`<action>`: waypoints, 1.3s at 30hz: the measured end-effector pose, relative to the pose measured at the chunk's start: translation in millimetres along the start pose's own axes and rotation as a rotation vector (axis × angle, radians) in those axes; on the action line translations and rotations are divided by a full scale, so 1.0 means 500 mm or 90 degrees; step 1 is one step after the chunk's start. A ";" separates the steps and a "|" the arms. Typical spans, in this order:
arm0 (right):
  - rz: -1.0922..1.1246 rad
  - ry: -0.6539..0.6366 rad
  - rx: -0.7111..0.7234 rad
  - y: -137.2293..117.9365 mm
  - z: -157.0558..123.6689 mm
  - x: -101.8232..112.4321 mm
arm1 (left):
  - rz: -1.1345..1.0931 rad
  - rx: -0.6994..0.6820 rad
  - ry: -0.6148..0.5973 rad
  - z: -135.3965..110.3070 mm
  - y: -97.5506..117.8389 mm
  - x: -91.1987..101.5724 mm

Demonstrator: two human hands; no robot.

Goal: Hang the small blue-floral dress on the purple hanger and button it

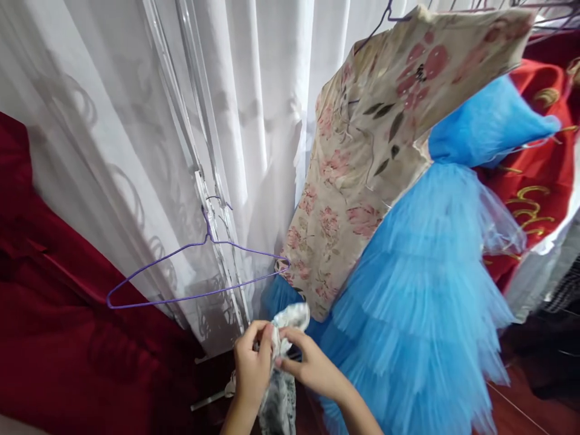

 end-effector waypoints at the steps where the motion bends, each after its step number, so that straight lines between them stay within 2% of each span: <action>1: 0.030 -0.029 0.008 -0.012 -0.007 -0.010 | 0.019 -0.001 -0.030 -0.007 0.001 -0.025; 4: 0.110 -0.060 -0.005 -0.024 -0.017 -0.019 | 0.018 0.015 -0.114 -0.025 -0.018 -0.079; 7: 0.164 -0.086 -0.020 -0.011 -0.025 -0.002 | -0.036 0.066 -0.225 -0.053 -0.065 -0.112; 11: 0.150 -0.105 -0.033 0.012 -0.024 0.055 | -0.079 0.214 -0.358 -0.126 -0.174 -0.136; 14: 0.056 -0.088 0.034 -0.009 0.011 0.121 | -0.024 0.302 -0.372 -0.161 -0.256 -0.120; 16: 0.000 -0.067 0.117 -0.049 0.053 0.169 | 0.007 0.291 -0.309 -0.148 -0.281 -0.083; 18: -0.004 -0.053 0.190 -0.096 0.106 0.207 | 0.031 0.241 -0.222 -0.117 -0.275 -0.031; 20: 0.016 -0.040 0.227 -0.134 0.169 0.231 | 0.042 0.190 -0.137 -0.087 -0.245 0.026; 22: 0.060 -0.030 0.219 -0.157 0.237 0.234 | 0.028 0.161 -0.078 -0.067 -0.201 0.078; 24: 0.128 -0.051 0.179 -0.170 0.301 0.208 | -0.001 0.151 -0.067 -0.056 -0.150 0.119; 27: 0.212 -0.149 0.094 -0.186 0.367 0.126 | 0.001 0.113 -0.110 -0.040 -0.074 0.179; 29: 0.206 -0.236 0.052 -0.199 0.383 0.066 | 0.070 0.055 -0.096 -0.017 -0.033 0.242; 31: 0.163 -0.302 0.037 -0.209 0.383 0.025 | 0.195 -0.018 -0.067 0.016 -0.003 0.313; 33: 0.138 -0.334 0.031 -0.213 0.377 0.007 | 0.327 -0.075 -0.061 0.060 0.013 0.380; 35: 0.143 -0.330 0.025 -0.214 0.370 0.005 | 0.414 -0.116 -0.063 0.112 0.021 0.436; 37: 0.143 -0.334 0.018 -0.215 0.360 0.005 | 0.453 -0.148 -0.068 0.167 0.028 0.477; 39: 0.111 -0.357 0.026 -0.222 0.347 0.000 | 0.469 -0.166 -0.086 0.217 0.029 0.500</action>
Point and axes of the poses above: each hand's wrist, its own z-axis towards the middle knuckle, its own x-axis out of the back of the hand, y = z × x, the point moved 8 cm from there along z, towards the middle knuckle, and after that the axes turned 7 degrees about y, right-handed, at the moved point
